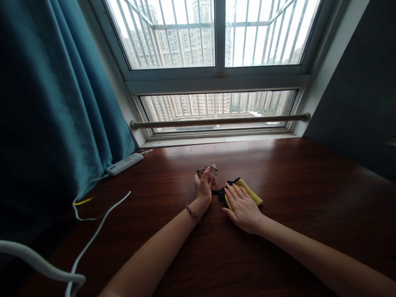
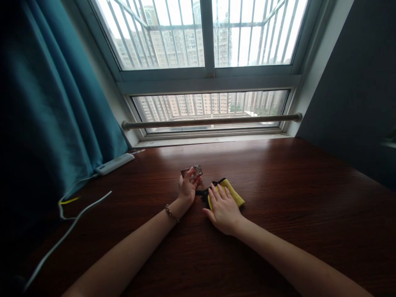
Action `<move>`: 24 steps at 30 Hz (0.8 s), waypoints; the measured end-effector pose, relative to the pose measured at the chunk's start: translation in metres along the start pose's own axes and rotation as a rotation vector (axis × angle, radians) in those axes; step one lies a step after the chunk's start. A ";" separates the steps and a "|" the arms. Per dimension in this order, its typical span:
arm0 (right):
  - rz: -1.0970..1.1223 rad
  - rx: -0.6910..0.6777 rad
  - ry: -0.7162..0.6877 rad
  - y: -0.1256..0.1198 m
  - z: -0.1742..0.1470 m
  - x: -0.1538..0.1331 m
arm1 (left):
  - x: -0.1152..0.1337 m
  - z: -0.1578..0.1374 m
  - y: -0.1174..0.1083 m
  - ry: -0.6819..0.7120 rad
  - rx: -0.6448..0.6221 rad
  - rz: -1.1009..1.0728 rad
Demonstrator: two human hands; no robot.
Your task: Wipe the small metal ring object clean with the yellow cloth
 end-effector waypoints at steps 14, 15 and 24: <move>0.151 0.068 0.434 -0.033 -0.002 0.098 | 0.005 -0.014 0.007 0.223 -0.151 0.225; 0.145 0.074 0.465 -0.038 -0.005 0.108 | 0.006 -0.016 0.007 0.236 -0.167 0.242; 0.071 0.166 0.968 -0.136 -0.112 0.278 | 0.003 -0.028 0.014 0.341 -0.322 0.368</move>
Point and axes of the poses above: each hand's wrist, its own z-axis towards the middle knuckle, its own y-axis out of the palm, x = y × z, the point moved 3 cm from there along z, towards the middle knuckle, and after that the axes turned 9 degrees about x, right-handed, at the moved point
